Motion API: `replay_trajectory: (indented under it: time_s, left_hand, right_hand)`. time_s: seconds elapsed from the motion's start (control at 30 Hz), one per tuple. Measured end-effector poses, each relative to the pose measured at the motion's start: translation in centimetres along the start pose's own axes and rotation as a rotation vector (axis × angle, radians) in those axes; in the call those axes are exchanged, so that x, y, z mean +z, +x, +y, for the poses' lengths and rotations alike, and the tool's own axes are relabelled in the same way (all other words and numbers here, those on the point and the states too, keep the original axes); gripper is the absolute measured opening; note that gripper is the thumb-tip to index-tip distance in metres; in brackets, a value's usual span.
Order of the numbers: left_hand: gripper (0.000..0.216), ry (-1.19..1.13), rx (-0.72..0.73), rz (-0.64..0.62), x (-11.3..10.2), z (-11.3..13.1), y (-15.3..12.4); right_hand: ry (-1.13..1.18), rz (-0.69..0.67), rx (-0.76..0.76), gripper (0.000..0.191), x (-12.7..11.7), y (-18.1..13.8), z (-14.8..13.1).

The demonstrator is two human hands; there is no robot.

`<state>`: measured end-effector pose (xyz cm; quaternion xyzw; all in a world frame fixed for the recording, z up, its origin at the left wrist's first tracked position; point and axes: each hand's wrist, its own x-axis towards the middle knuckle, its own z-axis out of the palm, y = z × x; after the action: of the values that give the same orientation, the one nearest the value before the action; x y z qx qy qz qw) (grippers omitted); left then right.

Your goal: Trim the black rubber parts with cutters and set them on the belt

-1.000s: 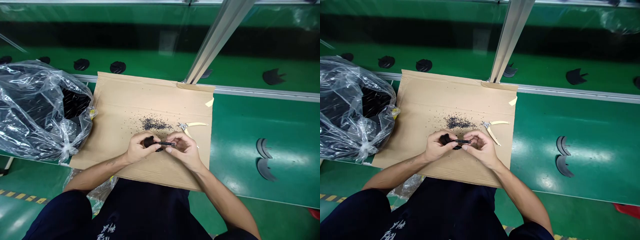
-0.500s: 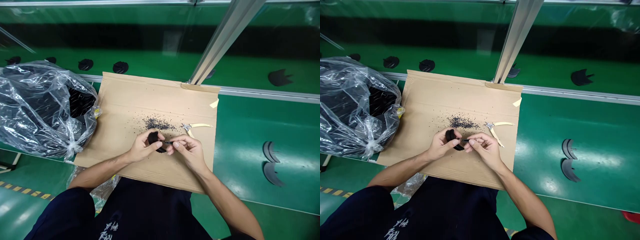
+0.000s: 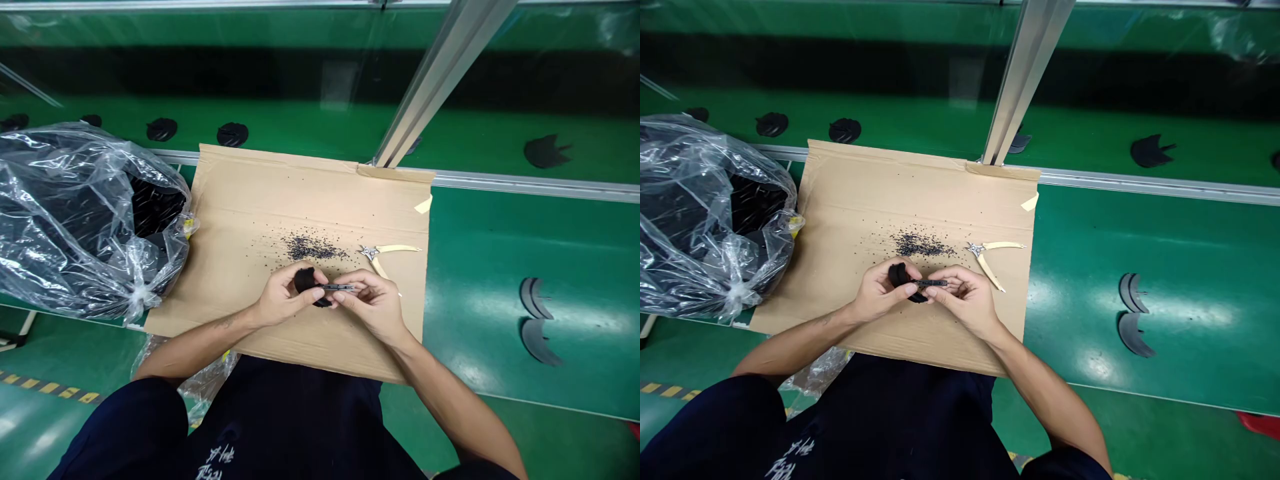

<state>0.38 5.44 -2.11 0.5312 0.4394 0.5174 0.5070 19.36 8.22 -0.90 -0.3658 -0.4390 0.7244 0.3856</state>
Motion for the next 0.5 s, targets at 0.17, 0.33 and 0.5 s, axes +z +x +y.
replay_trajectory:
  time_s: [0.17, 0.33, 0.5]
  left_hand:
    - [0.027, 0.029, 0.021, 0.009, 0.09, 0.06, 0.05]
    - [0.024, 0.056, 0.061, 0.026, 0.08, 0.15, 0.13]
    - [0.022, 0.029, 0.056, 0.021, 0.10, 0.08, 0.12]
  right_hand:
    - [-0.033, 0.016, -0.024, 0.026, 0.08, -0.03, -0.01]
    - [-0.051, 0.016, -0.050, 0.025, 0.13, -0.02, -0.05]
    - [-0.045, -0.018, -0.049, 0.025, -0.05, -0.08, -0.14]
